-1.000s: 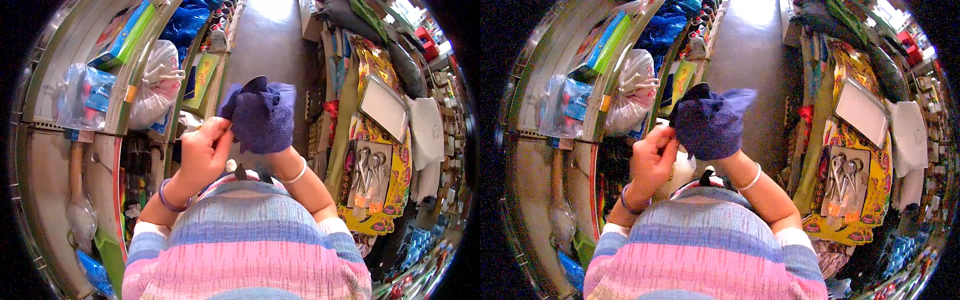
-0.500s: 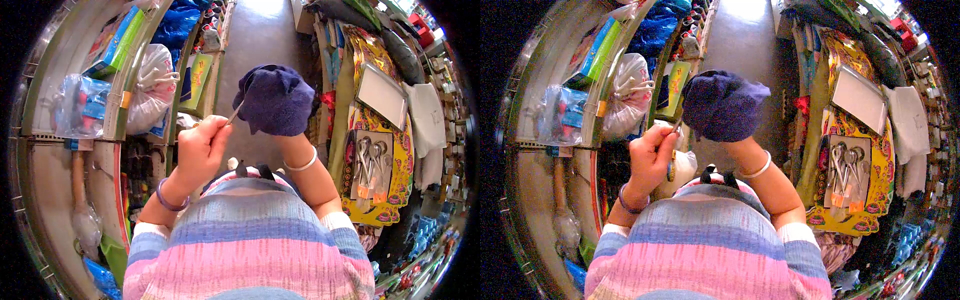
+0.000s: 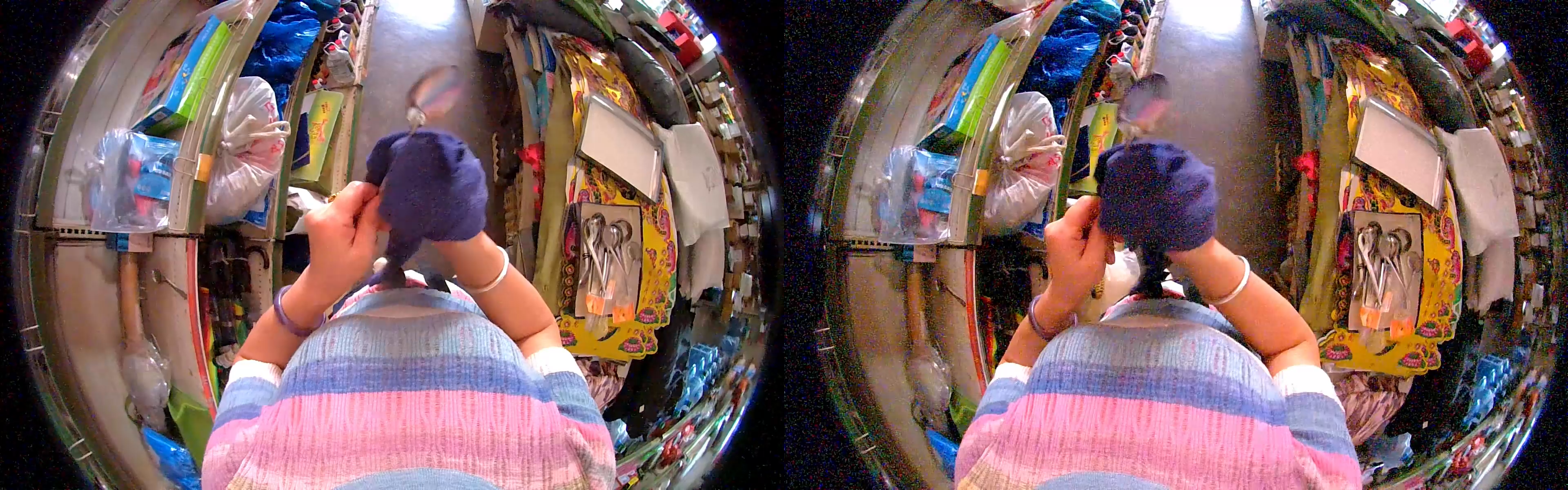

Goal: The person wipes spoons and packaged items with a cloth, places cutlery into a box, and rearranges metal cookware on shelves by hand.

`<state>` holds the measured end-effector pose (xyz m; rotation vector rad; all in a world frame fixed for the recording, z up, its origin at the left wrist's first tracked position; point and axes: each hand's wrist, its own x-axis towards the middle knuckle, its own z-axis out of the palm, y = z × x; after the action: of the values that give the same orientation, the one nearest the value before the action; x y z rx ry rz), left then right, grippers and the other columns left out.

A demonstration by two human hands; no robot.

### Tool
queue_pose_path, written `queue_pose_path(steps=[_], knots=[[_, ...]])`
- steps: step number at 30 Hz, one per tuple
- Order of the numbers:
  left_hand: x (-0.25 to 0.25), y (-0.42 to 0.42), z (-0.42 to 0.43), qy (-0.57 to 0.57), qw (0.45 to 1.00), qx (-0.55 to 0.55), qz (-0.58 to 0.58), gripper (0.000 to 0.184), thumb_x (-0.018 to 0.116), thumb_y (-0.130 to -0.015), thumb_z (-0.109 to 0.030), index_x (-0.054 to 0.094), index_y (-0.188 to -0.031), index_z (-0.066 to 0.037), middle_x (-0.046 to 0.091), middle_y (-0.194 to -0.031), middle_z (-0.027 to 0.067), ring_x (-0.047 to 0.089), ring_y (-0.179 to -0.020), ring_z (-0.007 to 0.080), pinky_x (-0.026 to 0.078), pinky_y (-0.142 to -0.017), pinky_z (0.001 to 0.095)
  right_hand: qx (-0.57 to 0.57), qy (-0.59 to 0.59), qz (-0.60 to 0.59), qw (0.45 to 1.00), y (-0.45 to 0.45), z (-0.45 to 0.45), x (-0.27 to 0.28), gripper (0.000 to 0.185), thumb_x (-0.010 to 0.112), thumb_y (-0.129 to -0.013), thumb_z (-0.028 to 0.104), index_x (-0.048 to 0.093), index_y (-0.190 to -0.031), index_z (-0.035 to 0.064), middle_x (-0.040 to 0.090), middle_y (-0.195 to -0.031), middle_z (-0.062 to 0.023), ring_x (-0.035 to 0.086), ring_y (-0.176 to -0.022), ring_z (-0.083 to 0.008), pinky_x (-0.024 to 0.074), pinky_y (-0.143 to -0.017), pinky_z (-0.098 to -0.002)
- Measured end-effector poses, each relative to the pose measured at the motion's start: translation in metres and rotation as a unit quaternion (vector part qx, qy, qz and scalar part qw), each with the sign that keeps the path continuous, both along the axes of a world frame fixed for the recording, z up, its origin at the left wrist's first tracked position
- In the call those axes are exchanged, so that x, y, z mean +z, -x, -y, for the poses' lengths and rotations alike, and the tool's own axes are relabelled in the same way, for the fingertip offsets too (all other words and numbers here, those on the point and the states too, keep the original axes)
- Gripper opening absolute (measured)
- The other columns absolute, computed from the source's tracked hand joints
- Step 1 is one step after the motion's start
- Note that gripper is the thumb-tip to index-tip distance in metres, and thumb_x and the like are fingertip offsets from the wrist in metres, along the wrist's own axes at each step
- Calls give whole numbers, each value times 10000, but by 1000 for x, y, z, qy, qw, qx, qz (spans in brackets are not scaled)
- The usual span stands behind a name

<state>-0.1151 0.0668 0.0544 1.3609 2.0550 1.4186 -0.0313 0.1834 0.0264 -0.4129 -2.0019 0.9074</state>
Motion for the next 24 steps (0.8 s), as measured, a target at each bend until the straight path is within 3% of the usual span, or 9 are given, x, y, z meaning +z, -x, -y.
queue_pose_path(steps=[1,3,5,8,10,11,18,21,24], knots=[[0,-1,-3,-15,1000,5,6,58,537,-829,-28,574,-805,10,580,-580,114,599,-521,171,455,-493,283,5,46,-53,998,3,9,-9,164,644,-703,159,628,-855,101,629,-756,-52,579,-652,-221,459,-612,-299],[-3,4,-4,-4,1000,8,-8,87,543,-843,-47,598,-810,13,597,-593,96,552,-476,114,432,-461,252,-22,-94,20,995,-1,6,4,117,623,-748,150,631,-854,102,622,-737,-37,565,-640,-205,459,-618,-303],[12,9,-4,44,998,-9,52,115,554,-853,-76,618,-810,10,611,-610,75,533,-472,84,408,-441,225,41,82,81,992,-2,-3,-17,128,636,-744,159,631,-857,101,621,-735,-41,563,-645,-205,461,-620,-305],[14,25,-6,-9,994,18,103,141,610,-845,-130,653,-825,3,611,-624,16,486,-473,31,363,-425,174,26,105,5,994,-12,-1,-35,144,668,-716,265,690,-792,145,645,-704,-74,613,-575,-213,497,-529,-292],[18,26,-13,-32,992,-5,120,112,596,-853,-127,642,-830,-27,555,-610,-18,447,-473,22,313,-423,168,12,-63,39,997,-18,2,-42,173,661,-715,294,687,-793,142,636,-690,-89,616,-573,-228,496,-526,-304],[16,25,-17,-24,987,-18,157,107,616,-838,-120,640,-806,-21,546,-595,-21,444,-473,22,314,-427,168,40,55,71,995,-25,9,-15,208,657,-713,327,693,-785,135,631,-673,-94,609,-555,-244,500,-528,-318],[-4,6,-41,25,943,-62,327,141,677,-789,-120,620,-704,-22,531,-565,-17,431,-452,28,287,-403,176,-27,83,47,995,-50,21,-34,254,626,-740,338,658,-683,93,606,-611,-109,601,-549,-297,494,-526,-342],[-17,-1,-57,19,926,-56,374,138,671,-790,-127,628,-707,-26,551,-572,4,450,-419,46,293,-374,178,12,71,183,980,-77,16,-31,243,639,-727,325,676,-734,85,627,-642,-99,610,-565,-277,497,-550,-333],[-41,-15,-78,54,909,-81,405,140,673,-788,-134,631,-705,-30,564,-585,14,458,-415,51,307,-372,178,-12,205,121,971,-105,29,-75,284,557,-794,326,658,-805,61,651,-766,-98,614,-681,-241,494,-642,-330]])
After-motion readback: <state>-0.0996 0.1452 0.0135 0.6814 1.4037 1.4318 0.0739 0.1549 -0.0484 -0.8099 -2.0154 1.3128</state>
